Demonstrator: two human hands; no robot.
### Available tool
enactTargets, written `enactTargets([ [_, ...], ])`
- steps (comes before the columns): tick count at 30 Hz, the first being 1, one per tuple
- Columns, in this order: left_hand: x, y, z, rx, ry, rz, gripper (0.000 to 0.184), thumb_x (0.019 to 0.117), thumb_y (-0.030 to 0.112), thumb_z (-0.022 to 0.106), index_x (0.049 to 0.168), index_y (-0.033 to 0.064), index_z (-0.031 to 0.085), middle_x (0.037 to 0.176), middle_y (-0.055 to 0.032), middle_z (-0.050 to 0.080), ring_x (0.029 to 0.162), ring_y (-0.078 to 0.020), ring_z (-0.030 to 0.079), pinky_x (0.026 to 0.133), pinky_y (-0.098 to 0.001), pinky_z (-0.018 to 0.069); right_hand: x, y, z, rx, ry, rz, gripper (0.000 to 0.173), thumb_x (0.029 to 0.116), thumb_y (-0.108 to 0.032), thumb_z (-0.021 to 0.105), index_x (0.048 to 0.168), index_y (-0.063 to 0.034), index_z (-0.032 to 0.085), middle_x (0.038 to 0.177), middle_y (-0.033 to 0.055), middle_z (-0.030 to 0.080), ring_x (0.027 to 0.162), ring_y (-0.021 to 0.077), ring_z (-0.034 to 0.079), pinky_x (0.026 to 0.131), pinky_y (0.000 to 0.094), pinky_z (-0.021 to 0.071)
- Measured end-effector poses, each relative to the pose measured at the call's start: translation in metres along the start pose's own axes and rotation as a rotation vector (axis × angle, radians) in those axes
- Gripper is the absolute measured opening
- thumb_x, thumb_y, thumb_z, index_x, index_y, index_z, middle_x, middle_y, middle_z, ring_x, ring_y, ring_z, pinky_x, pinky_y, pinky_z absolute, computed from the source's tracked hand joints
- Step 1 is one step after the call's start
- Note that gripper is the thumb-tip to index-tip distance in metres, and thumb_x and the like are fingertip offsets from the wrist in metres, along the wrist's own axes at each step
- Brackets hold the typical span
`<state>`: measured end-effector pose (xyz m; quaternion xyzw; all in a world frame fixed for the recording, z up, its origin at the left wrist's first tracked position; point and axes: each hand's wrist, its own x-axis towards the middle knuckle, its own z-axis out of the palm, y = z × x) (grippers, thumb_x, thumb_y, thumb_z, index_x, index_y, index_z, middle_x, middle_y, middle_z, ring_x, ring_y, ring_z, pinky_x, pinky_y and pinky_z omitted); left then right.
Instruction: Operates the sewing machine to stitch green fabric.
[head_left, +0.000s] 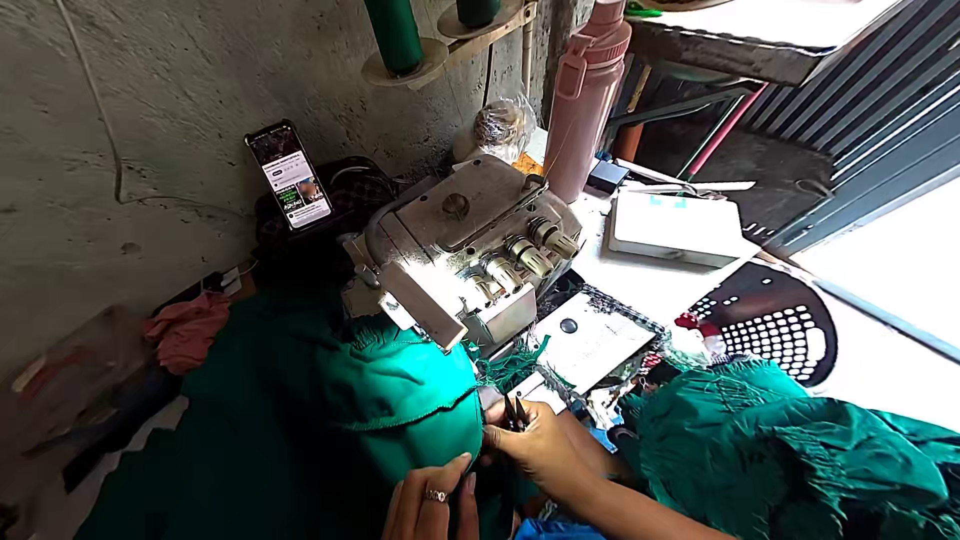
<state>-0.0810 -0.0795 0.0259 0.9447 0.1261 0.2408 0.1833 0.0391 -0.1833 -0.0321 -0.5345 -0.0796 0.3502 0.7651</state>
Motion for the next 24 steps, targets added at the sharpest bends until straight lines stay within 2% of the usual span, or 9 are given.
enactTargets([
  [3,-0.003,0.003,0.005,0.02,-0.016,0.018,0.015,0.0942,0.013,0.066,0.097,0.0034,0.077,0.084,-0.0098,0.069,0.084,-0.0155,0.065,0.079,-0.0186,0.0506,-0.002,0.004,-0.003,-0.019,0.007,-0.024,0.005,0.0878,-0.003,0.074,0.09,-0.0068,0.072,0.073,-0.0058,0.071,0.06,0.0014,0.066,0.058,0.0182,0.0566],
  [5,-0.005,0.006,0.011,0.048,-0.049,0.038,0.015,0.0931,0.012,0.067,0.098,0.0033,0.078,0.084,-0.0106,0.07,0.08,-0.0184,0.066,0.075,-0.0225,0.0526,-0.005,0.004,-0.005,-0.049,0.018,-0.036,0.005,0.0889,-0.004,0.071,0.092,-0.0072,0.071,0.075,-0.0072,0.07,0.061,0.0007,0.066,0.06,0.0184,0.0576],
  [9,-0.003,0.011,0.026,0.104,-0.056,0.049,0.017,0.0923,0.011,0.064,0.098,0.0042,0.079,0.083,-0.0101,0.07,0.075,-0.0197,0.065,0.069,-0.0255,0.0525,-0.005,0.0,-0.01,-0.115,0.03,-0.072,0.007,0.0885,-0.006,0.069,0.095,-0.0084,0.071,0.077,-0.0099,0.069,0.064,-0.0041,0.064,0.062,0.0147,0.0552],
  [15,0.033,0.002,0.044,0.195,0.078,0.062,0.023,0.0937,0.017,0.057,0.094,0.0096,0.079,0.083,-0.005,0.069,0.075,-0.0187,0.063,0.067,-0.0293,0.0496,0.013,-0.015,-0.015,-0.186,-0.04,-0.077,0.013,0.0951,-0.011,0.067,0.106,-0.0058,0.069,0.083,-0.0072,0.069,0.06,-0.0032,0.062,0.057,0.0144,0.0547],
  [18,0.053,-0.023,0.05,0.094,0.121,0.098,0.025,0.0949,0.021,0.056,0.09,0.0117,0.078,0.081,-0.0017,0.067,0.078,-0.0145,0.059,0.072,-0.0269,0.0455,0.017,-0.017,-0.021,-0.251,-0.116,-0.064,0.016,0.098,-0.021,0.067,0.106,-0.0063,0.07,0.083,-0.0067,0.067,0.058,-0.0042,0.059,0.056,0.0127,0.0518],
  [21,0.073,-0.054,0.036,-0.138,-0.017,0.137,0.023,0.0938,0.023,0.057,0.088,0.0117,0.076,0.087,0.0007,0.069,0.089,-0.0086,0.058,0.085,-0.0258,0.0419,0.02,-0.017,-0.027,-0.284,-0.218,-0.033,0.019,0.0982,-0.024,0.068,0.099,-0.0057,0.071,0.089,-0.0035,0.065,0.063,-0.0031,0.059,0.06,0.0137,0.0531],
  [24,0.083,-0.074,0.007,-0.242,-0.142,0.092,0.02,0.0882,0.015,0.057,0.091,0.0088,0.076,0.096,0.0006,0.073,0.1,-0.0017,0.065,0.093,-0.0182,0.05,0.021,-0.019,-0.027,-0.284,-0.229,-0.014,0.017,0.0944,-0.023,0.073,0.093,-0.0064,0.07,0.087,-0.0041,0.065,0.066,-0.0027,0.062,0.062,0.0146,0.0547],
])
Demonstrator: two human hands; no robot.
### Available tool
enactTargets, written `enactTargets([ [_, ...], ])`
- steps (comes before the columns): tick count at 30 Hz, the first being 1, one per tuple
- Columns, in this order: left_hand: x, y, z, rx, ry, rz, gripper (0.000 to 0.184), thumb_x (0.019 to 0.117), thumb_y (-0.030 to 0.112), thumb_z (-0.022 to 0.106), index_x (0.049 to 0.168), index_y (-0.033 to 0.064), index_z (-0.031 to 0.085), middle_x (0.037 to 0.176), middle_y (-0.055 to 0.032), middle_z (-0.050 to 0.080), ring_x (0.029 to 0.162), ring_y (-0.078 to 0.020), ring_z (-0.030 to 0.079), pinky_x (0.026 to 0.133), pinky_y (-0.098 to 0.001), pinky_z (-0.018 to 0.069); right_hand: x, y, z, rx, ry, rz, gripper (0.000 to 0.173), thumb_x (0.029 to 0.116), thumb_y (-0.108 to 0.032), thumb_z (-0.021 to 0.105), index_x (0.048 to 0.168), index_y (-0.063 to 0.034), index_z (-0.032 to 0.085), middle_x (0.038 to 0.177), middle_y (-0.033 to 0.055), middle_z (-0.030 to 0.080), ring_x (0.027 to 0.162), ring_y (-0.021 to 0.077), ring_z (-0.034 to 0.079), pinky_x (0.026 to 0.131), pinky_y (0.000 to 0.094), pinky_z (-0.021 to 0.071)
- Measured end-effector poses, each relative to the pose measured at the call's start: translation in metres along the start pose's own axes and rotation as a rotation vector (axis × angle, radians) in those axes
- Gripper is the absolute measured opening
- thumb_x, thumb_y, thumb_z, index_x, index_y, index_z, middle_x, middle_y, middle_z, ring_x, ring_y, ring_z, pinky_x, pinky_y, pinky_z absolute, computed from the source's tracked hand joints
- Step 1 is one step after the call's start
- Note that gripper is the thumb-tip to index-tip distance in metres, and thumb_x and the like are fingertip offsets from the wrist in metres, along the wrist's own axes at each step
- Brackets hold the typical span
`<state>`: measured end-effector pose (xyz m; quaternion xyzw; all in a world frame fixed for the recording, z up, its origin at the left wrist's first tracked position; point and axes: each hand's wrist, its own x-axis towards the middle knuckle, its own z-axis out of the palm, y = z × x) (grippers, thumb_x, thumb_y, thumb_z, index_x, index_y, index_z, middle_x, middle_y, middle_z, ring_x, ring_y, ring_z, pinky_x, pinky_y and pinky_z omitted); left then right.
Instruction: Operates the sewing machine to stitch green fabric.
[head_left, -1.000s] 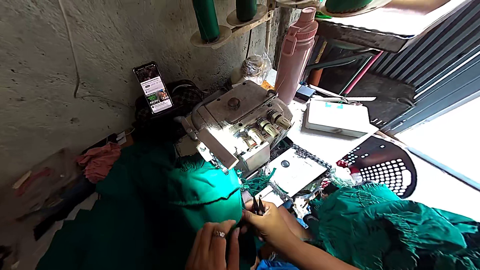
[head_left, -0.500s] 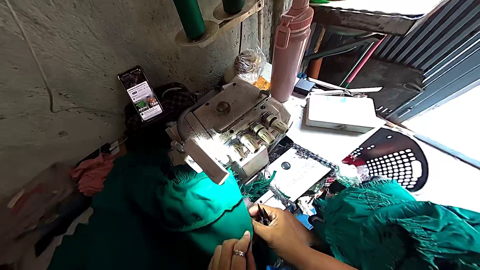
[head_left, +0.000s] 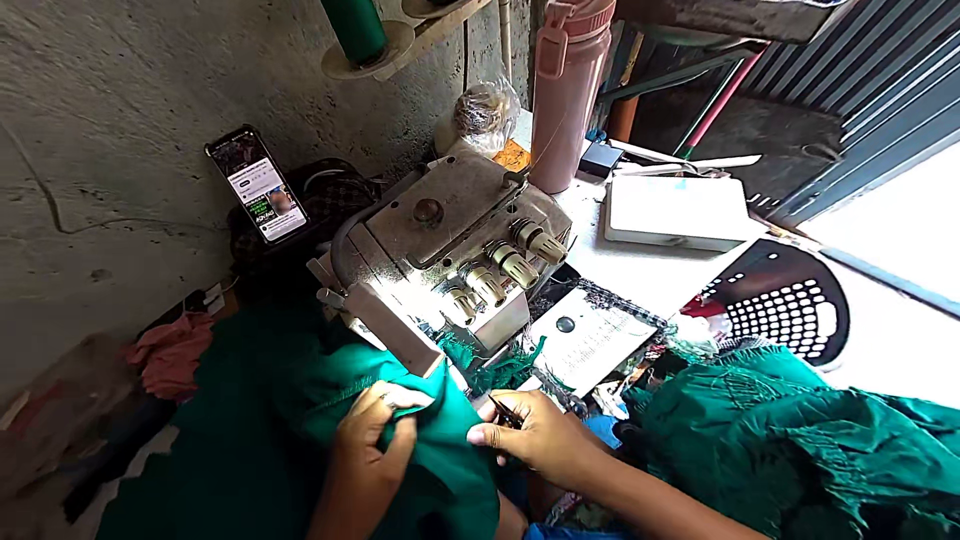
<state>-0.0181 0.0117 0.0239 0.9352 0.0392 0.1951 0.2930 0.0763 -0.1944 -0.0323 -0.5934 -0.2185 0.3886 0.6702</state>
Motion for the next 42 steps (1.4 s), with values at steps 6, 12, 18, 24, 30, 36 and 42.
enactTargets([
  [6,-0.028,0.028,-0.056,0.069,-0.093,-0.321,0.021,0.0874,0.003,0.062,0.103,-0.0052,0.073,0.099,-0.0112,0.072,0.085,-0.0004,0.066,0.078,-0.0154,0.0545,0.001,0.008,0.002,-0.06,0.106,-0.094,0.021,0.0885,-0.028,0.079,0.091,-0.0074,0.075,0.082,-0.0061,0.068,0.062,-0.0058,0.057,0.059,0.0119,0.0495],
  [12,-0.035,0.041,-0.043,0.041,0.068,-0.31,0.025,0.1012,0.006,0.054,0.109,-0.009,0.072,0.102,-0.0124,0.073,0.097,0.0056,0.063,0.089,-0.0096,0.0483,0.006,0.018,0.004,-0.162,0.177,-0.161,0.024,0.0907,-0.031,0.075,0.09,-0.0072,0.075,0.076,-0.0077,0.066,0.062,-0.0087,0.049,0.058,0.0103,0.0397],
  [18,-0.043,0.1,0.021,0.252,0.042,-0.078,0.021,0.1015,0.009,0.055,0.102,-0.0054,0.071,0.089,-0.0164,0.069,0.079,-0.0165,0.068,0.072,-0.0236,0.0554,-0.011,0.007,0.005,-0.202,0.2,-0.199,0.024,0.0948,-0.027,0.069,0.09,-0.0043,0.073,0.077,-0.0043,0.067,0.065,-0.0087,0.052,0.061,0.0089,0.0419],
  [24,-0.034,0.095,0.052,0.368,0.051,-0.083,0.023,0.0986,0.008,0.055,0.103,-0.0009,0.076,0.084,-0.0128,0.068,0.069,-0.0177,0.067,0.058,-0.0252,0.0543,-0.003,0.006,0.006,-0.135,0.249,-0.188,0.015,0.0934,-0.017,0.064,0.093,-0.0058,0.074,0.074,-0.0084,0.062,0.061,-0.0102,0.047,0.057,0.0079,0.0384],
  [30,-0.009,0.043,0.043,0.337,0.137,0.057,0.025,0.1003,0.014,0.053,0.1,0.0056,0.077,0.083,-0.0075,0.068,0.075,-0.0098,0.065,0.067,-0.0182,0.0516,0.006,0.004,0.008,-0.115,0.263,-0.166,0.024,0.0951,-0.032,0.07,0.095,-0.0085,0.073,0.071,-0.0094,0.061,0.057,-0.0092,0.047,0.055,0.0094,0.0389],
  [36,0.022,-0.017,-0.004,-0.048,-0.129,0.026,0.022,0.0916,0.02,0.06,0.087,0.0049,0.076,0.089,0.0003,0.072,0.088,0.0077,0.062,0.081,-0.0082,0.0475,-0.001,0.002,0.009,0.024,0.146,-0.028,0.019,0.0925,-0.028,0.074,0.095,-0.0098,0.07,0.071,-0.0113,0.058,0.054,-0.008,0.047,0.052,0.0105,0.0403],
  [42,0.006,0.004,-0.04,0.124,-0.24,-0.259,0.026,0.0803,0.018,0.059,0.096,0.0046,0.075,0.092,-0.0025,0.075,0.086,0.002,0.067,0.077,-0.0174,0.0527,-0.014,0.002,0.0,0.025,0.139,0.062,0.019,0.087,-0.027,0.079,0.092,-0.0118,0.069,0.07,-0.0138,0.058,0.055,-0.0093,0.046,0.053,0.0102,0.0386],
])
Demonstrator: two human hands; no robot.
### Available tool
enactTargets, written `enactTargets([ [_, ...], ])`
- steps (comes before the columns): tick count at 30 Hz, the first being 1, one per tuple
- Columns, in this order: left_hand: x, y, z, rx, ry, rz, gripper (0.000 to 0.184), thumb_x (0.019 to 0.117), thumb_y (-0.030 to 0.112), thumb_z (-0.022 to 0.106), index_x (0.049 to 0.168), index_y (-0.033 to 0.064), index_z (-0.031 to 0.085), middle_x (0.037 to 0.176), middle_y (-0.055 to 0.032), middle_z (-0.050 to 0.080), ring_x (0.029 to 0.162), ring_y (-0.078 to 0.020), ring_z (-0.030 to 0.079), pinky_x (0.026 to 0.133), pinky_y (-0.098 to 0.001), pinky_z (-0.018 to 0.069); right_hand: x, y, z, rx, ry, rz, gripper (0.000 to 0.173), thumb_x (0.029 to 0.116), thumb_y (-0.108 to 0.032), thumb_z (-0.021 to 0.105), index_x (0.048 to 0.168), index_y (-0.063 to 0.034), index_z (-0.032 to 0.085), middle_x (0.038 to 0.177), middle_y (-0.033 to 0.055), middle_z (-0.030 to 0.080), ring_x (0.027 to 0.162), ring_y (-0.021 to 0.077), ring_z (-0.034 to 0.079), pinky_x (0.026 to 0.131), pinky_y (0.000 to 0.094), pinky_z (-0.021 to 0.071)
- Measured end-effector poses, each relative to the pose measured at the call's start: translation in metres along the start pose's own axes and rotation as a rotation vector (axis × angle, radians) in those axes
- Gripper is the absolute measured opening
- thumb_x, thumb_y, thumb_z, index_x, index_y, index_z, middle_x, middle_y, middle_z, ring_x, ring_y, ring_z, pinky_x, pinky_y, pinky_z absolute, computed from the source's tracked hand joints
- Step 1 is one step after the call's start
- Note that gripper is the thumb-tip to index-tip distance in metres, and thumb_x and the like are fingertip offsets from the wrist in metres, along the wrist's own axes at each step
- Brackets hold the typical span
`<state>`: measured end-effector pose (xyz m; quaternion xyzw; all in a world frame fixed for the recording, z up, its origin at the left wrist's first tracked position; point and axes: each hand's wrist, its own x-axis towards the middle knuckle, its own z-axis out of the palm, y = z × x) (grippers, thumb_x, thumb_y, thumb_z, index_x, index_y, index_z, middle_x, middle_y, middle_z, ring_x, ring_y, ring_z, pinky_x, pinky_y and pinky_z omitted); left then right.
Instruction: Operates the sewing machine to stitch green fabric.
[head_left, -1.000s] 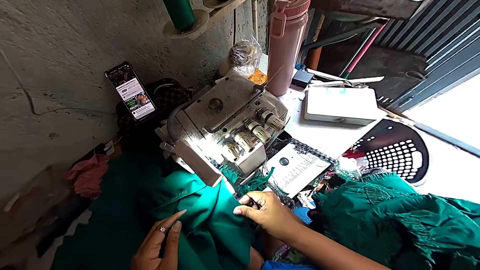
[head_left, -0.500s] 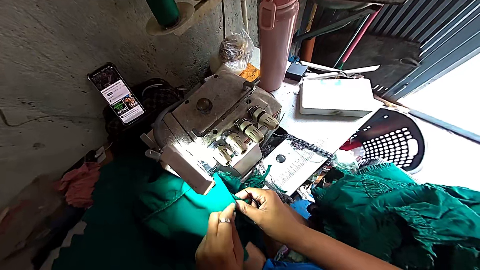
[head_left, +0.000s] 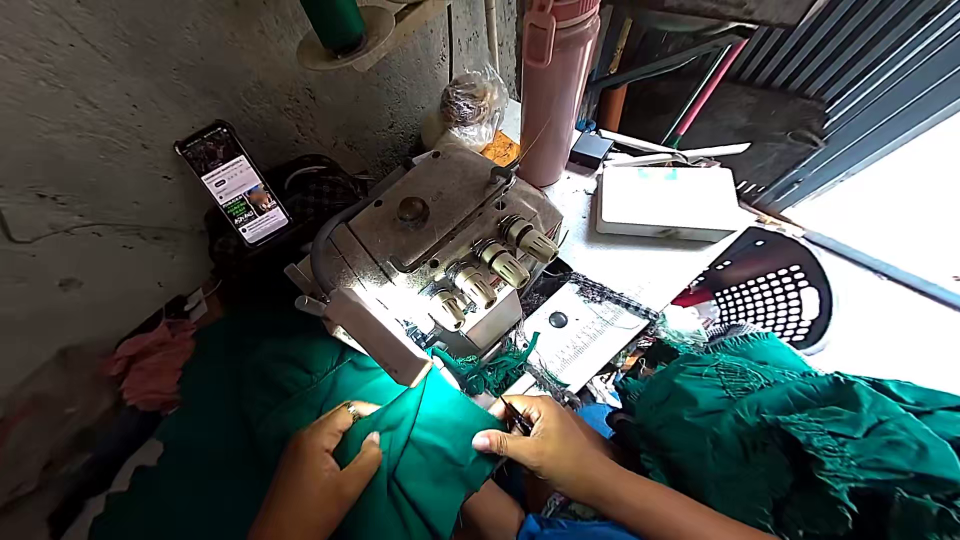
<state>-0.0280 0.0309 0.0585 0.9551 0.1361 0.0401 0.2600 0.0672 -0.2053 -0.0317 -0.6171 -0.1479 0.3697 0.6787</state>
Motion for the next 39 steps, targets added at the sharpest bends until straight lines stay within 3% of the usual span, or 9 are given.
enactTargets([
  [5,-0.018,-0.002,-0.002,-0.362,0.176,-0.152,0.013,0.0861,0.009,0.07,0.099,0.0067,0.071,0.088,0.0107,0.072,0.079,0.0065,0.067,0.073,-0.0133,0.0569,-0.005,0.006,-0.006,0.002,0.004,0.009,0.018,0.0864,-0.027,0.08,0.088,-0.0116,0.07,0.071,-0.0124,0.062,0.059,-0.0087,0.052,0.055,0.011,0.0424],
  [11,-0.04,0.033,0.016,-0.418,0.407,-0.012,0.018,0.0864,0.011,0.077,0.097,0.0194,0.065,0.092,0.0222,0.069,0.088,0.0107,0.065,0.08,-0.0136,0.056,-0.012,0.009,-0.003,0.0,0.058,-0.049,0.015,0.0886,-0.025,0.078,0.087,-0.0115,0.071,0.068,-0.013,0.062,0.053,-0.0095,0.05,0.05,0.0099,0.0425],
  [13,-0.052,0.05,0.034,-0.319,0.341,0.12,0.013,0.0907,0.019,0.077,0.097,0.0147,0.067,0.094,0.0134,0.069,0.093,0.0099,0.064,0.085,-0.0123,0.054,-0.014,0.007,-0.004,-0.03,0.047,-0.074,0.016,0.0929,-0.026,0.073,0.088,-0.011,0.07,0.067,-0.0128,0.06,0.052,-0.0095,0.05,0.049,0.0095,0.0423],
  [17,-0.063,0.069,0.092,-0.132,0.334,0.275,0.009,0.0854,0.011,0.074,0.093,0.0062,0.072,0.088,-0.0063,0.067,0.09,-0.0082,0.064,0.085,-0.0145,0.0499,-0.019,0.006,-0.002,-0.105,0.037,-0.118,0.018,0.0973,-0.023,0.066,0.087,-0.0091,0.069,0.066,-0.0102,0.059,0.053,-0.0089,0.051,0.051,0.0102,0.0437],
  [21,-0.067,0.066,0.118,0.007,0.395,0.311,0.012,0.0887,0.011,0.066,0.097,0.0077,0.074,0.089,-0.0063,0.066,0.09,-0.0106,0.062,0.087,-0.0129,0.0468,-0.026,0.02,0.0,-0.169,0.117,-0.275,0.017,0.0952,-0.016,0.063,0.089,-0.0035,0.073,0.077,-0.0029,0.067,0.065,-0.0081,0.056,0.061,0.009,0.0458],
  [25,-0.07,0.062,0.124,0.034,0.428,0.316,0.011,0.0905,0.012,0.064,0.096,0.0089,0.074,0.088,-0.0049,0.066,0.089,-0.0106,0.062,0.087,-0.0139,0.0464,-0.03,0.032,-0.001,-0.119,0.19,-0.33,0.008,0.0891,-0.014,0.07,0.089,-0.0066,0.071,0.074,-0.007,0.067,0.06,-0.0108,0.054,0.056,0.0066,0.0451],
  [32,-0.071,0.063,0.126,0.11,0.441,0.301,0.013,0.0922,0.015,0.063,0.095,0.0124,0.076,0.087,-0.0023,0.067,0.09,-0.0125,0.06,0.086,-0.0185,0.0447,-0.024,0.042,-0.009,-0.175,0.053,-0.536,0.012,0.0919,-0.01,0.064,0.094,-0.0019,0.072,0.09,0.0027,0.064,0.077,-0.0047,0.057,0.067,0.0066,0.046],
  [36,-0.069,0.064,0.127,0.177,0.458,0.283,0.014,0.0944,0.019,0.061,0.092,0.0155,0.075,0.088,-0.0005,0.068,0.092,-0.014,0.059,0.09,-0.0237,0.0413,-0.02,0.038,-0.012,-0.106,-0.029,-0.474,0.031,0.1017,-0.033,0.061,0.091,-0.0052,0.07,0.086,-0.0022,0.059,0.072,-0.0066,0.05,0.061,0.0076,0.0396],
  [39,-0.078,0.072,0.129,0.09,0.407,0.249,0.009,0.0868,0.021,0.07,0.081,0.0141,0.069,0.085,-0.0034,0.065,0.089,-0.0156,0.059,0.084,-0.0258,0.0438,-0.019,0.037,-0.008,-0.056,0.031,-0.4,0.028,0.0952,-0.03,0.07,0.081,-0.0061,0.071,0.077,-0.0053,0.06,0.067,-0.0082,0.049,0.057,0.0074,0.0385],
])
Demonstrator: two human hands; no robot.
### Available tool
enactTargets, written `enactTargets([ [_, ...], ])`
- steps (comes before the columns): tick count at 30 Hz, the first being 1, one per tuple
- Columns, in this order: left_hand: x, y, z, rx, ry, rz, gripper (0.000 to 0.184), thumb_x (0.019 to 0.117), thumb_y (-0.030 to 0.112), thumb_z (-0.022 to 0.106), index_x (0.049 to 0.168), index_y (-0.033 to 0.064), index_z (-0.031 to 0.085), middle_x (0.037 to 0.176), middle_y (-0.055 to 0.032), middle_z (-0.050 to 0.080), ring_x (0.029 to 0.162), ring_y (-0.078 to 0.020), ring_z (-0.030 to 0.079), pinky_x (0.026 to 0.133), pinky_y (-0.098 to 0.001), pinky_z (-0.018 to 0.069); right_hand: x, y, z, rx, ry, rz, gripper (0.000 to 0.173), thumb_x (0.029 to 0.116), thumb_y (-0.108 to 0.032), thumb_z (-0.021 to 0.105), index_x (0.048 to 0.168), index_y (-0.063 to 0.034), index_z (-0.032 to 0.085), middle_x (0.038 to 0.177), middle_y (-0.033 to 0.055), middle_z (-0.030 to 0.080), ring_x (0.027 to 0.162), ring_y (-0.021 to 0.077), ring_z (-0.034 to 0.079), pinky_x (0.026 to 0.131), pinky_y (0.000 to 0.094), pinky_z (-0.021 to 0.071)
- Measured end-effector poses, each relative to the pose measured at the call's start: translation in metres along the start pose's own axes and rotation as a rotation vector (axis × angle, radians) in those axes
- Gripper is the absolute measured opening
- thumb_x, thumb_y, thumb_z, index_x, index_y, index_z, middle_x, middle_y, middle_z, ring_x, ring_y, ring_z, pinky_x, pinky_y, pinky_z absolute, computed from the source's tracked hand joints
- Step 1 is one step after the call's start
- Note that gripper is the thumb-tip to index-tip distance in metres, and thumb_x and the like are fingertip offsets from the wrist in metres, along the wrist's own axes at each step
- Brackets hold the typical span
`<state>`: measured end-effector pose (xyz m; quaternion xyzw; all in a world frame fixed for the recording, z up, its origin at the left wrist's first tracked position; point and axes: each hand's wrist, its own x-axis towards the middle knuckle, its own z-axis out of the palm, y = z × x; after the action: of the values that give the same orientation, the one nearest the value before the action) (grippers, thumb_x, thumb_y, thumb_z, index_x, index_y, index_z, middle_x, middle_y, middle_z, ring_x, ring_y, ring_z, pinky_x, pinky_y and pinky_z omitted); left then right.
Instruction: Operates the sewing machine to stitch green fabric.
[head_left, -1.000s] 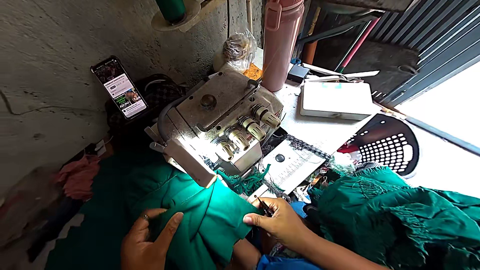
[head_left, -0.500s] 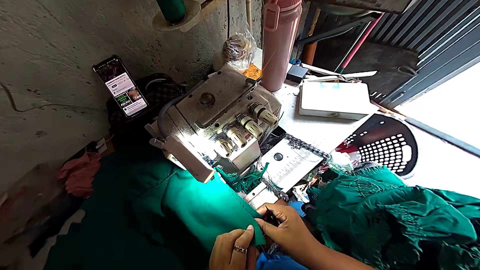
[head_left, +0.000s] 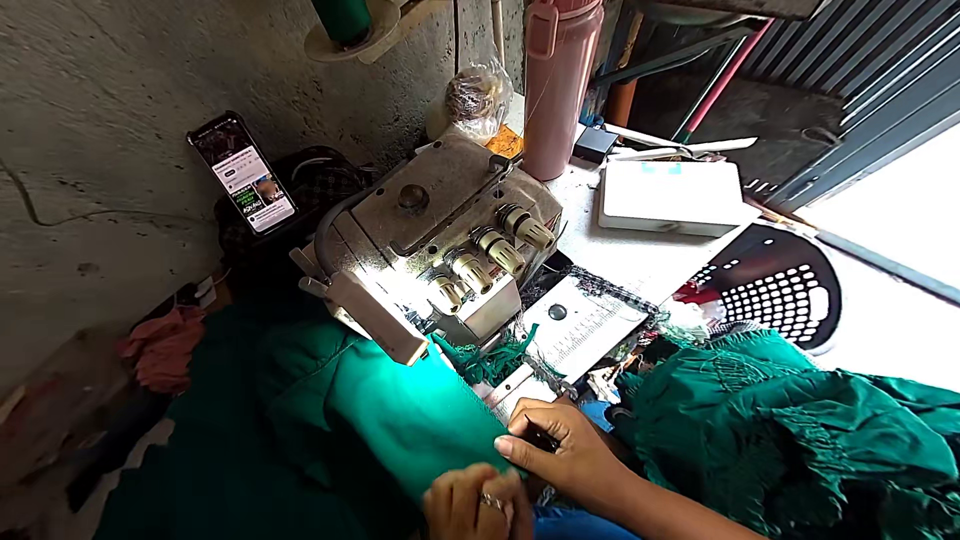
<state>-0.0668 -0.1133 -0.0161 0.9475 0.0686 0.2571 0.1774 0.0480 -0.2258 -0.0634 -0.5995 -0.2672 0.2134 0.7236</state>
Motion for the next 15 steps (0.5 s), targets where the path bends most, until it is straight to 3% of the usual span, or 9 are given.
enactTargets([
  [2,-0.018,0.011,0.004,-0.325,-0.17,-0.089,0.023,0.0882,0.024,0.073,0.076,0.0065,0.063,0.079,-0.0064,0.063,0.08,-0.0128,0.061,0.076,-0.0234,0.0498,0.0,-0.003,-0.001,-0.028,0.01,0.015,0.025,0.0934,-0.027,0.071,0.079,-0.0059,0.07,0.075,-0.0058,0.059,0.066,-0.0091,0.049,0.057,0.0068,0.0382],
  [4,-0.034,0.014,0.014,-0.86,-0.44,-0.375,0.045,0.0939,0.04,0.07,0.09,-0.0051,0.065,0.083,-0.0055,0.064,0.078,-0.0066,0.059,0.072,-0.0222,0.0473,0.002,-0.006,-0.003,-0.075,0.015,0.011,0.025,0.0924,-0.027,0.071,0.078,-0.0064,0.07,0.073,-0.0059,0.06,0.064,-0.0095,0.048,0.056,0.0067,0.0373],
  [5,-0.038,0.009,0.022,-1.147,-0.498,-0.572,0.053,0.0915,0.052,0.068,0.102,0.0008,0.062,0.088,0.004,0.064,0.079,0.0008,0.058,0.071,-0.0182,0.0476,0.002,-0.007,-0.003,-0.092,0.017,0.012,0.025,0.0921,-0.027,0.071,0.077,-0.0067,0.069,0.072,-0.006,0.06,0.063,-0.0095,0.048,0.055,0.007,0.0369],
  [6,-0.038,0.003,0.029,-1.435,-0.467,-0.761,0.052,0.0872,0.06,0.068,0.109,0.0126,0.064,0.094,0.0085,0.069,0.083,0.0006,0.063,0.074,-0.02,0.0517,0.001,-0.008,-0.002,-0.099,0.016,0.015,0.025,0.0922,-0.026,0.071,0.077,-0.0068,0.068,0.071,-0.006,0.059,0.062,-0.0093,0.048,0.054,0.0075,0.0365],
  [8,-0.019,-0.002,0.027,-1.738,-0.219,-0.967,0.052,0.084,0.063,0.069,0.114,0.0205,0.075,0.106,0.0032,0.076,0.1,-0.0095,0.072,0.092,-0.0315,0.0576,0.0,-0.01,-0.001,-0.102,0.023,0.015,0.024,0.0925,-0.026,0.071,0.077,-0.0075,0.067,0.07,-0.0069,0.059,0.061,-0.01,0.046,0.054,0.0072,0.0358],
  [9,-0.005,0.003,0.022,-1.695,-0.023,-0.981,0.038,0.0885,0.05,0.072,0.11,0.0192,0.076,0.106,0.0014,0.077,0.101,-0.011,0.073,0.092,-0.0329,0.0591,0.0,-0.011,-0.001,-0.1,0.034,0.009,0.024,0.0924,-0.025,0.07,0.077,-0.0079,0.067,0.069,-0.0074,0.058,0.06,-0.0106,0.046,0.053,0.0066,0.0354],
  [11,0.013,0.011,0.019,-1.279,0.203,-0.726,0.015,0.0984,0.026,0.066,0.107,0.0166,0.075,0.102,0.0057,0.078,0.099,-0.0031,0.072,0.092,-0.0244,0.058,0.0,-0.015,-0.001,-0.098,0.052,0.0,0.024,0.0926,-0.025,0.07,0.076,-0.0078,0.067,0.069,-0.0076,0.058,0.06,-0.0107,0.046,0.053,0.006,0.0353],
  [13,0.02,0.005,0.019,-0.823,0.277,-0.432,0.01,0.097,0.013,0.066,0.103,0.0093,0.073,0.097,0.0089,0.077,0.096,0.0043,0.07,0.09,-0.0177,0.0572,0.003,-0.017,-0.001,-0.099,0.065,0.016,0.022,0.0921,-0.025,0.07,0.077,-0.0081,0.068,0.069,-0.0081,0.058,0.06,-0.0107,0.046,0.053,0.0062,0.0361],
  [15,0.032,0.001,0.015,-0.612,0.305,-0.315,0.01,0.0908,0.006,0.068,0.096,-0.0024,0.07,0.09,0.0046,0.076,0.091,0.0067,0.07,0.086,-0.0146,0.057,0.011,-0.017,0.001,-0.108,0.073,0.022,0.022,0.0925,-0.025,0.07,0.078,-0.0084,0.069,0.07,-0.0082,0.059,0.061,-0.0103,0.046,0.053,0.0068,0.0359],
])
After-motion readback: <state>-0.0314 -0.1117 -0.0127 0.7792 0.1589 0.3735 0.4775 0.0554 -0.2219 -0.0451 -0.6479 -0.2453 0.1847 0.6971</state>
